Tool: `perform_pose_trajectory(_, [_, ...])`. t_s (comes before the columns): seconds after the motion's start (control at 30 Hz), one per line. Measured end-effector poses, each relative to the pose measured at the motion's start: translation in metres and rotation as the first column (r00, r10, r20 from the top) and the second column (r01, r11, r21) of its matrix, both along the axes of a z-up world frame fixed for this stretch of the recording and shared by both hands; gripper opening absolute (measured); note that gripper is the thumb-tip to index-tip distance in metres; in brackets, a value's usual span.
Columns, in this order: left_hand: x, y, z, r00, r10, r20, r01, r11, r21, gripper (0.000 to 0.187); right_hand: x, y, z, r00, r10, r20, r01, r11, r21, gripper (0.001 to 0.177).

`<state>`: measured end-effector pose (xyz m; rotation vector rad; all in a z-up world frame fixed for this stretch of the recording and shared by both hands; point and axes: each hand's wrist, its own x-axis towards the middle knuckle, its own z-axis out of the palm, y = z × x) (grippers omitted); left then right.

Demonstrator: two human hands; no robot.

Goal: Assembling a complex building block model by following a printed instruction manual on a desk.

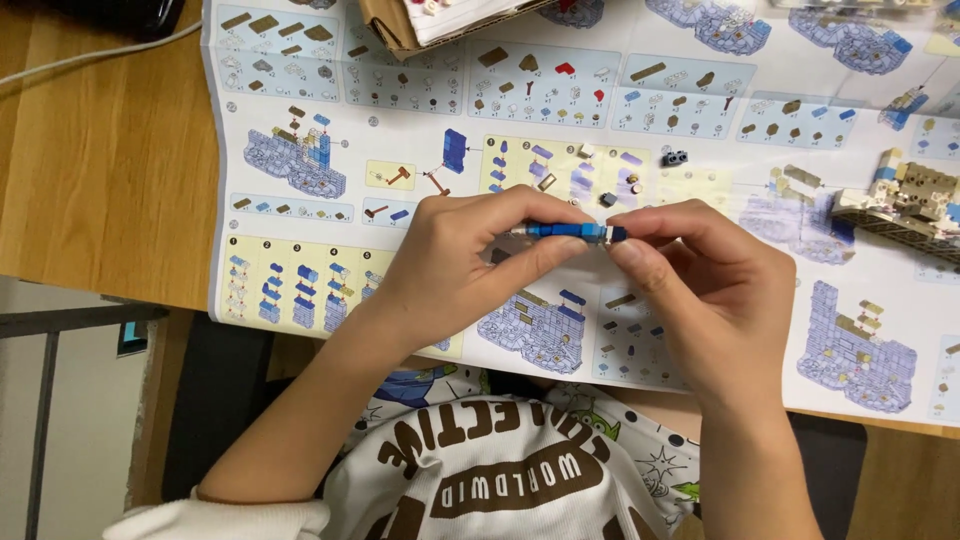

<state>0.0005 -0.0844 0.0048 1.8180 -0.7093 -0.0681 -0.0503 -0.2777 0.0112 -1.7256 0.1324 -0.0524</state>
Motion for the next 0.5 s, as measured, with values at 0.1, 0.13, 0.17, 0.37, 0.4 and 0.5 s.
perform_pose_trajectory(0.1, [0.0,0.001,-0.004,0.998,-0.014,0.061,0.014,1.0,-0.005,0.018,0.0,0.001,0.0,1.0,0.01,0.014,-0.01,0.999,-0.046,0.012])
perform_pose_trajectory(0.13, [0.0,0.001,-0.006,0.994,-0.024,0.102,0.025,1.0,-0.009,0.018,-0.001,0.001,0.0,1.0,0.007,0.022,-0.006,0.998,-0.066,0.012])
perform_pose_trajectory(0.17, [0.0,0.001,-0.008,0.989,-0.033,0.142,0.035,0.999,-0.011,0.019,-0.001,0.001,-0.001,1.0,0.005,0.031,-0.003,0.996,-0.087,0.013])
perform_pose_trajectory(0.37, [-0.003,0.002,-0.011,0.982,-0.018,0.189,0.025,0.999,-0.035,0.022,-0.001,0.001,0.001,0.992,0.063,0.108,-0.045,0.987,-0.157,0.014])
perform_pose_trajectory(0.4, [-0.004,0.002,-0.011,0.982,-0.018,0.188,0.026,0.999,-0.037,0.022,-0.001,0.001,0.0,0.992,0.062,0.107,-0.045,0.986,-0.159,0.014])
perform_pose_trajectory(0.5, [-0.004,0.003,-0.013,0.978,-0.011,0.207,0.019,0.999,-0.036,0.022,-0.001,0.002,0.0,0.978,0.083,0.191,-0.041,0.976,-0.214,0.012])
